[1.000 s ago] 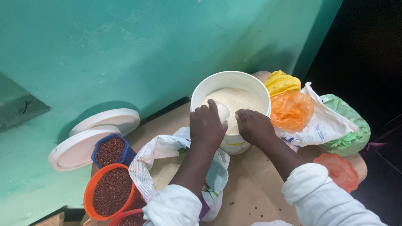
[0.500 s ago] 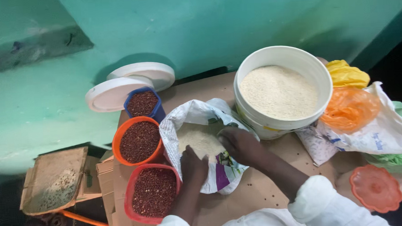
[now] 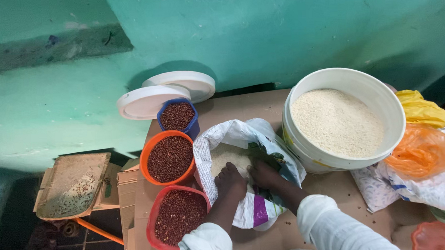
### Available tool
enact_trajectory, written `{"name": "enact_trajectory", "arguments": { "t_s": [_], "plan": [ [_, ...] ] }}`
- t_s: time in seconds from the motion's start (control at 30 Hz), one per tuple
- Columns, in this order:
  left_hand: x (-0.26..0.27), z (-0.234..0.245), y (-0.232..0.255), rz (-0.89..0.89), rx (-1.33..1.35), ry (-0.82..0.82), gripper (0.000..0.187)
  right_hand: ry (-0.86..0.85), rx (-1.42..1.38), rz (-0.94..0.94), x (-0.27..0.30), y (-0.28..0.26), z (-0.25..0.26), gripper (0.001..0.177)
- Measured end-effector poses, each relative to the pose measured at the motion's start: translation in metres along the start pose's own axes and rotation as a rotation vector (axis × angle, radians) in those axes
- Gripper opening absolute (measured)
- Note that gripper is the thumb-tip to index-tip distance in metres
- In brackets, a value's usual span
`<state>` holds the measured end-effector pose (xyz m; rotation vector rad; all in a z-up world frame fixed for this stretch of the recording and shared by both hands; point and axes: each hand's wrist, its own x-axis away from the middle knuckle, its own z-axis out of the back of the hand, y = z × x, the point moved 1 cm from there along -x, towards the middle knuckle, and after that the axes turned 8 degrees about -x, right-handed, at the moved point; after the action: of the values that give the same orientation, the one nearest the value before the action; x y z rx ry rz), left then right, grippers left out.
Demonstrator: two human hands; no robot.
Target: The person repeatedly scoops white grains from a large sack with both hands and transfers them into a white bucket. Several containers of red beans are visible on the table but are not handled during the clip.
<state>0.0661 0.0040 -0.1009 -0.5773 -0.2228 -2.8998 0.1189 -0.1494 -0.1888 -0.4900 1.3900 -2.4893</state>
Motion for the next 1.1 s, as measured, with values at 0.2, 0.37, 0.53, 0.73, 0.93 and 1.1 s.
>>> {"name": "enact_trajectory", "arguments": {
  "t_s": [0.2, 0.37, 0.53, 0.73, 0.93, 1.1],
  "plan": [
    [0.001, -0.021, 0.002, -0.025, 0.033, 0.150, 0.090, -0.130, -0.216, -0.020, -0.027, -0.006, -0.002, 0.058],
    [-0.004, -0.019, 0.001, 0.011, 0.032, 0.131, 0.068, -0.320, -0.321, -0.201, -0.016, -0.049, 0.007, 0.080],
    [0.010, -0.012, 0.001, -0.011, 0.171, 0.159, 0.070, -0.316, -0.262, -0.045, 0.028, -0.097, 0.021, 0.089],
    [0.026, 0.002, 0.003, 0.041, 0.415, 0.199, 0.066, -0.339, -0.006, 0.254, 0.069, -0.139, 0.045, 0.079],
    [0.054, 0.015, -0.001, -0.062, 0.874, 0.452, 0.073, -0.125, 0.254, 0.355, 0.086, -0.160, 0.069, 0.069],
    [0.062, 0.015, 0.002, -0.157, 1.088, 0.451, 0.074, -0.036, 0.302, 0.651, 0.093, -0.173, 0.064, 0.072]
  ]
}}
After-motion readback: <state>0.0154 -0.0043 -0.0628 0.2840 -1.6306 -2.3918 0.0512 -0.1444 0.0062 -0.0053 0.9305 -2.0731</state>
